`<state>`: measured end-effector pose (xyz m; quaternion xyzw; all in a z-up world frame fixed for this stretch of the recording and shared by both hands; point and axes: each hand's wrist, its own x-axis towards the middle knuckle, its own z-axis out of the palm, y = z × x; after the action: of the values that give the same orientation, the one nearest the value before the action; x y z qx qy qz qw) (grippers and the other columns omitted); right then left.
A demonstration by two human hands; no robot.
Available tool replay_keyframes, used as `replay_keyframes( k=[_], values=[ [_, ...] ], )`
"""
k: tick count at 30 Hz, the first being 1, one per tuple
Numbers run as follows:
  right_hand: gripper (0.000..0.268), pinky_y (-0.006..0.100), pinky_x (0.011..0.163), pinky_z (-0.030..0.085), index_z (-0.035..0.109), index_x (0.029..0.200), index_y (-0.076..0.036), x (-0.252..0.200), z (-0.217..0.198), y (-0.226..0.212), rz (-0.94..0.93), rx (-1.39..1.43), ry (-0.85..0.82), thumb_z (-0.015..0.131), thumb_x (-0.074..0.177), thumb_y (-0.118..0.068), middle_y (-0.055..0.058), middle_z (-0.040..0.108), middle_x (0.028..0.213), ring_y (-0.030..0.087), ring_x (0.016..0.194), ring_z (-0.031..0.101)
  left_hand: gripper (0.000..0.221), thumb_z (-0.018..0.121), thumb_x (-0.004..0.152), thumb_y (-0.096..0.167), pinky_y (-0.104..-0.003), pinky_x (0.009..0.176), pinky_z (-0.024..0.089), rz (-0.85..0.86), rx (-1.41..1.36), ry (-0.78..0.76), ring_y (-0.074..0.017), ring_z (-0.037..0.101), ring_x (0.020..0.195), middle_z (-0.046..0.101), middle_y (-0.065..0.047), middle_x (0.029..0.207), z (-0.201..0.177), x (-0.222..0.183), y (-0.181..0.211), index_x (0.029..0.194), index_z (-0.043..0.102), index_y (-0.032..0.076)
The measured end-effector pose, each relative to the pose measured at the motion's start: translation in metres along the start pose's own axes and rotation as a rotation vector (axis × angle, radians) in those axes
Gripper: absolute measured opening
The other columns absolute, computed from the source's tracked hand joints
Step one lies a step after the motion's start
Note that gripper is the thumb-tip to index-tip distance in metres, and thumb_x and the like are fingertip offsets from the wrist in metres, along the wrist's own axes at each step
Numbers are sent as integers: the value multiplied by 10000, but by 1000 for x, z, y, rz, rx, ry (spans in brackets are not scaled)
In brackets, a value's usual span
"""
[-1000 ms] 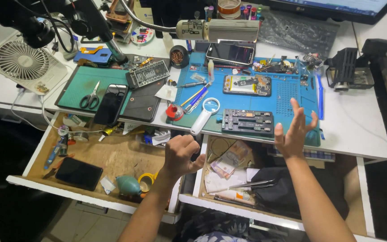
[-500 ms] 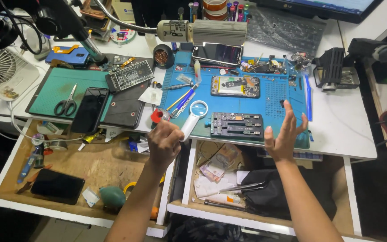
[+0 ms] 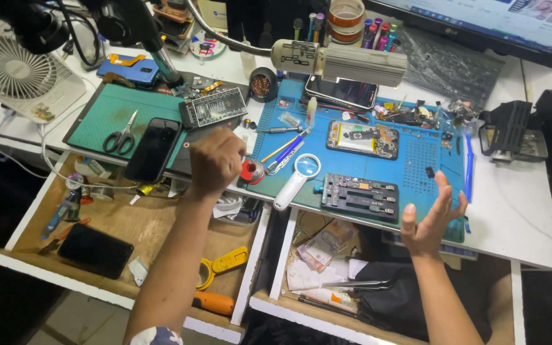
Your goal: Repairing a mobile phone circuit board using tweezers, a magnifying glass, and other specialized tools.
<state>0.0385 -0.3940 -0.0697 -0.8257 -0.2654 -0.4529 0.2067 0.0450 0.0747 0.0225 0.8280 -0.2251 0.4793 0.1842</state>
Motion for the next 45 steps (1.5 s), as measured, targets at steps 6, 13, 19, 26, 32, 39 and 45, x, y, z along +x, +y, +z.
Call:
replay_keyframes(
  k=[6,13,19,26,32,39,45],
  values=[
    [766,642,1113,120,113,1623,96,3,1,-2,0,-3,43,445,1014,-229,411,480,1483,467,1303,563,365,513,929,-34,-315,538,453,79,157,-1,-222,524,582,452,19,641,-20,23,-63,658,584,200],
    [721,571,1256,144,31,1682,-131,11,-11,-24,152,-3,-28,389,1062,-216,305,446,1574,419,1379,550,319,499,813,-194,-338,506,326,-7,197,8,-207,514,624,537,-50,668,-45,78,-49,718,641,76],
    [745,559,1260,142,32,1680,-121,11,-10,-23,146,4,-29,407,1042,-197,320,436,1575,433,1395,532,288,564,829,-168,-346,501,388,-27,237,10,-226,577,685,583,-39,721,-34,88,-62,760,686,83],
    [753,540,1272,125,7,1687,-160,10,-10,-21,154,-1,-23,394,1043,-216,299,389,1606,429,1436,493,291,554,871,-136,-269,495,444,-47,253,-31,-172,597,678,631,-30,724,-1,93,-60,765,700,92],
    [738,554,1262,127,11,1685,-157,7,-9,-18,160,-7,-19,396,1060,-230,311,411,1583,431,1406,510,119,673,966,49,-311,546,657,-188,-14,-553,-239,749,717,751,-165,1002,-9,83,21,1039,766,36],
    [776,623,1102,143,111,1641,29,4,4,-2,51,-20,96,471,1010,-243,371,437,1520,446,1350,515,493,728,899,322,-588,914,581,-669,101,-1151,-491,707,1048,634,-173,1325,-11,25,52,1340,672,108],
    [744,575,1120,131,127,1654,-34,5,0,-6,128,32,81,454,1030,-272,285,404,1579,373,1367,513,496,752,855,309,-542,910,604,-688,96,-1074,-437,716,1049,633,-105,1269,7,-7,27,1313,650,150]
  ],
)
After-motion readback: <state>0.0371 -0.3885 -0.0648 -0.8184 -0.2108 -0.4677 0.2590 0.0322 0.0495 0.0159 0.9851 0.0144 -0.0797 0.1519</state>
